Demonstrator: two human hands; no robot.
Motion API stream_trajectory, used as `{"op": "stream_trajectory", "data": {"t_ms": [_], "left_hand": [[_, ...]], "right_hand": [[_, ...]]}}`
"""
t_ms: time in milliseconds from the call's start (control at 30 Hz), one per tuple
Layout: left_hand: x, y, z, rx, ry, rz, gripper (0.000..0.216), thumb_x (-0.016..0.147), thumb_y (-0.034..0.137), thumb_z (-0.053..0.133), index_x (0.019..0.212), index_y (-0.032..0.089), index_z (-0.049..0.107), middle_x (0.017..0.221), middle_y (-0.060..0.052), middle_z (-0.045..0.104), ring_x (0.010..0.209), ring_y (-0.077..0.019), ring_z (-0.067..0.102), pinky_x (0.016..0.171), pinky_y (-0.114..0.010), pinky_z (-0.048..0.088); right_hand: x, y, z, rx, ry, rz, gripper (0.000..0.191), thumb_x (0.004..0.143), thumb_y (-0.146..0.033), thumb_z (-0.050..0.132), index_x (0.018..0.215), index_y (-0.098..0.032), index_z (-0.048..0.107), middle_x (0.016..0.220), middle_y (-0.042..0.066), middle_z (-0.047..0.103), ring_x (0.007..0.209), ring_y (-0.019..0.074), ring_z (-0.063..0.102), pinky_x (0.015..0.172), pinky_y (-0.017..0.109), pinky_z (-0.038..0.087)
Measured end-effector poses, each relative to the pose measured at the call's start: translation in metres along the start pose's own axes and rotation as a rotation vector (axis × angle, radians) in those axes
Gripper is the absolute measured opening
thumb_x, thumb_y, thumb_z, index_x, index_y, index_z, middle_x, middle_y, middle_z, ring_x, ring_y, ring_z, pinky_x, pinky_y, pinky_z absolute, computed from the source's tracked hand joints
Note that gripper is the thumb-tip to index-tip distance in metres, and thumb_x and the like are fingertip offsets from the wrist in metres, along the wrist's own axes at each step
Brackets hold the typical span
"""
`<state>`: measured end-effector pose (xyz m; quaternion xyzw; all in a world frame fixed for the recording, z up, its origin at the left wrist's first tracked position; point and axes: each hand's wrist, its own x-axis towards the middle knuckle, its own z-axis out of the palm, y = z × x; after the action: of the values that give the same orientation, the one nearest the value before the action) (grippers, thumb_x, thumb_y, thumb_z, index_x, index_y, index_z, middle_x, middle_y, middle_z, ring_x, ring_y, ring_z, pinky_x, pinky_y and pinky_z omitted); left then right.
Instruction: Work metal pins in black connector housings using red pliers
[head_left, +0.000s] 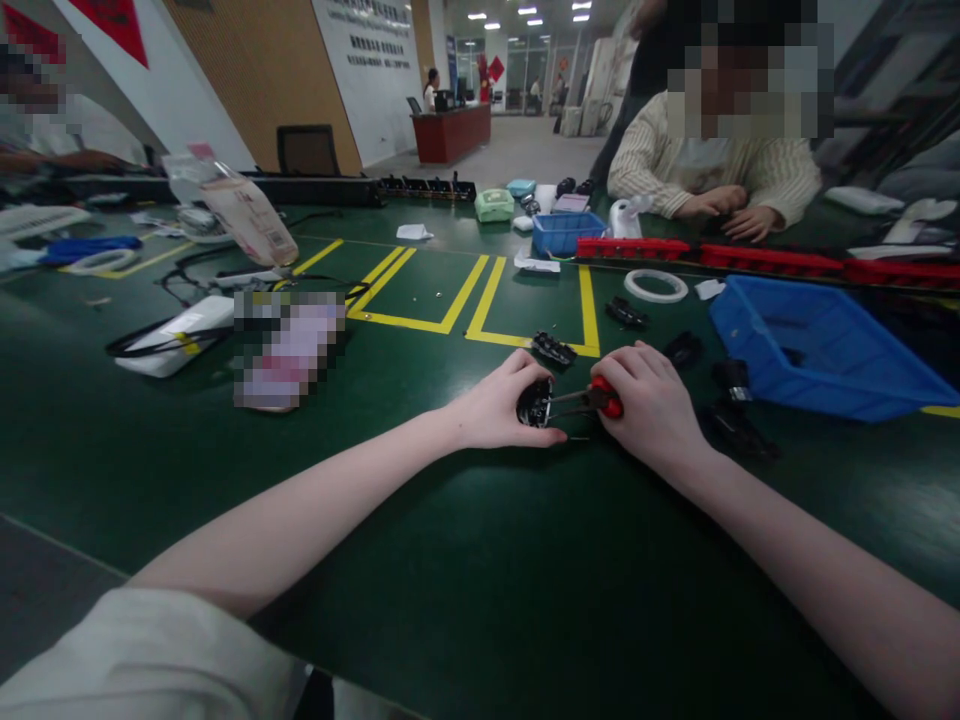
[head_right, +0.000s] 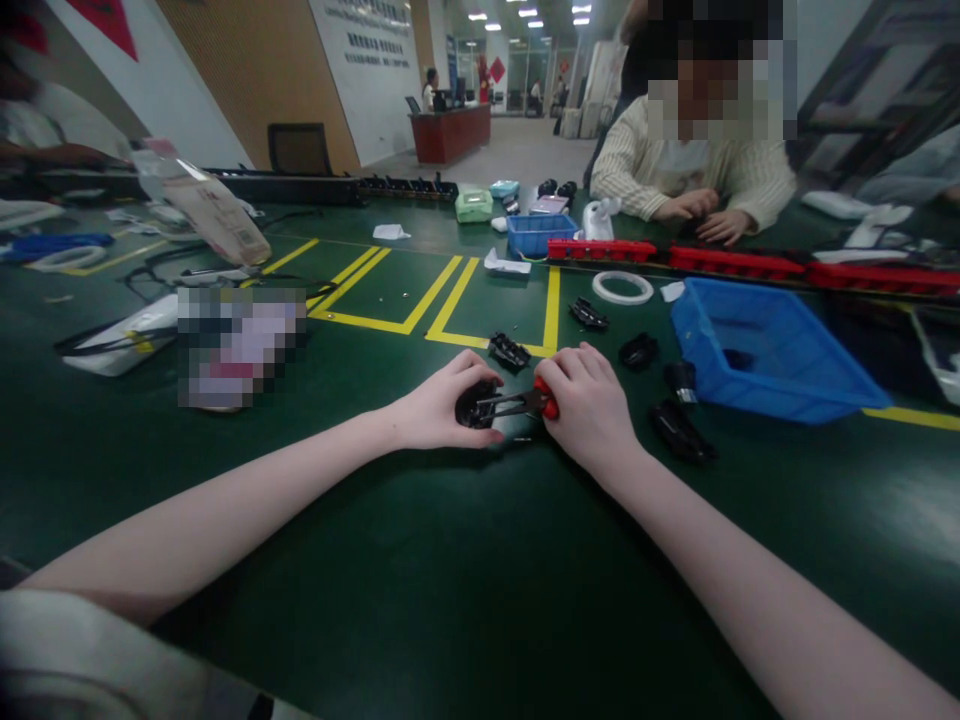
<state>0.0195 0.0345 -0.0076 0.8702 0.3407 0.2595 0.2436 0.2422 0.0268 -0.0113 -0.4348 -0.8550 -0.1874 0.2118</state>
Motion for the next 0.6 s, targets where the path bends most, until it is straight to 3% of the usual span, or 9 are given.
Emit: {"op": "stream_trajectory", "data": {"t_ms": [100, 267, 600], "left_hand": [[0.0015, 0.0019, -0.0004, -0.025, -0.012, -0.010, 0.052, 0.072, 0.038, 0.075, 0.113, 0.013, 0.055, 0.113, -0.012, 0.055, 0.100, -0.0243, 0.057, 0.087, -0.039, 0.051], [0.0001, 0.0062, -0.0015, 0.084, -0.076, -0.019, 0.079, 0.069, 0.060, 0.072, 0.130, 0.016, 0.047, 0.123, -0.013, 0.054, 0.104, -0.0290, 0.058, 0.084, -0.041, 0.051], [0.0005, 0.0065, -0.0021, 0.265, -0.084, 0.019, 0.066, 0.071, 0.073, 0.058, 0.102, 0.015, 0.057, 0.098, -0.007, 0.062, 0.081, -0.0242, 0.063, 0.067, -0.033, 0.047]], "right_hand": [[0.0004, -0.0001, -0.0004, 0.024, -0.008, -0.017, 0.011, 0.076, -0.016, 0.053, 0.087, -0.019, 0.054, 0.088, 0.011, 0.059, 0.088, 0.0283, 0.053, 0.082, 0.042, 0.046], [-0.0032, 0.0002, -0.0051, 0.058, -0.046, -0.051, 0.008, 0.076, -0.021, 0.055, 0.084, -0.020, 0.051, 0.082, 0.009, 0.057, 0.078, 0.0255, 0.052, 0.066, 0.036, 0.044], [-0.0041, 0.0010, -0.0033, 0.103, -0.071, -0.095, 0.005, 0.077, -0.021, 0.054, 0.079, -0.021, 0.049, 0.077, 0.007, 0.056, 0.074, 0.0230, 0.051, 0.065, 0.034, 0.042]]}}
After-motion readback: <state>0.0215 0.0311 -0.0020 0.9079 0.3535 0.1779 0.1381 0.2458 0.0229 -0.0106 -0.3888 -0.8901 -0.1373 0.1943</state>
